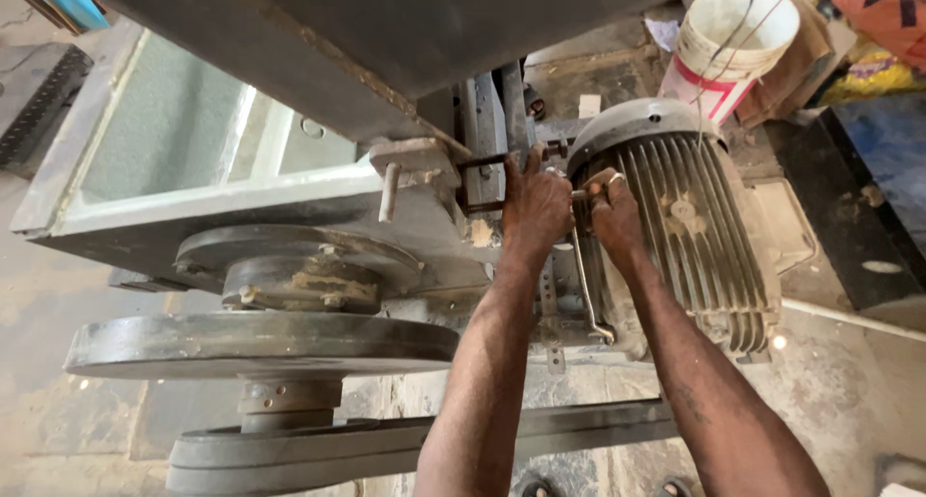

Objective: The person adjusts a metal bar inside a machine hopper and then uses a wrench to tighten bolts on the motor mount of a belt-driven machine. The person manipulates the bar with both hands and then uses a wrench to turn the bolts.

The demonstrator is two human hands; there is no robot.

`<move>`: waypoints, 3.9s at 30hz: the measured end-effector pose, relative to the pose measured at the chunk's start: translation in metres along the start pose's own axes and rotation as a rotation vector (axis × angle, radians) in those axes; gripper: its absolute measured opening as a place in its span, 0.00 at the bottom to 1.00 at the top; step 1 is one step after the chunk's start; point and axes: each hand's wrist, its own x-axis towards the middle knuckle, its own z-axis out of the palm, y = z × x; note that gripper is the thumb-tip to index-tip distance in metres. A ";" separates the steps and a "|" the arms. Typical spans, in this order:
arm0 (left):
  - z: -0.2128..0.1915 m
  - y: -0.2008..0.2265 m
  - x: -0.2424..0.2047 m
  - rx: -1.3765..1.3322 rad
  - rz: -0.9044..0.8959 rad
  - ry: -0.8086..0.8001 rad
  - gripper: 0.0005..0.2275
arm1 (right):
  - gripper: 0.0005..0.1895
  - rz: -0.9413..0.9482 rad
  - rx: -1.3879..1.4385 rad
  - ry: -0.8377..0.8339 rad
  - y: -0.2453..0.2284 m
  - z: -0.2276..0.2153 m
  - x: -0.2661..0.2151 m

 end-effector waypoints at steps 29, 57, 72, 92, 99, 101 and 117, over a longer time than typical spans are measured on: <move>0.012 -0.003 -0.006 -0.022 0.088 0.112 0.08 | 0.06 -0.243 -0.113 0.064 0.020 -0.001 0.007; 0.032 -0.005 -0.001 -0.062 0.119 0.092 0.11 | 0.08 -0.042 -0.031 0.039 0.016 0.004 0.001; 0.018 -0.001 -0.005 -0.100 0.133 0.164 0.12 | 0.17 -0.327 -0.691 0.125 -0.025 0.005 0.032; 0.028 -0.005 -0.003 -0.077 0.117 0.132 0.06 | 0.24 -0.309 -0.772 0.051 -0.003 0.003 0.021; 0.020 -0.002 -0.003 -0.066 0.099 0.054 0.07 | 0.24 -0.307 -0.756 0.073 -0.002 0.001 0.017; 0.019 -0.002 -0.003 -0.062 0.098 0.053 0.07 | 0.24 -0.306 -0.766 0.060 -0.001 0.001 0.018; 0.018 0.000 -0.001 -0.018 0.068 -0.020 0.05 | 0.25 -0.259 -0.755 0.044 -0.007 0.002 0.017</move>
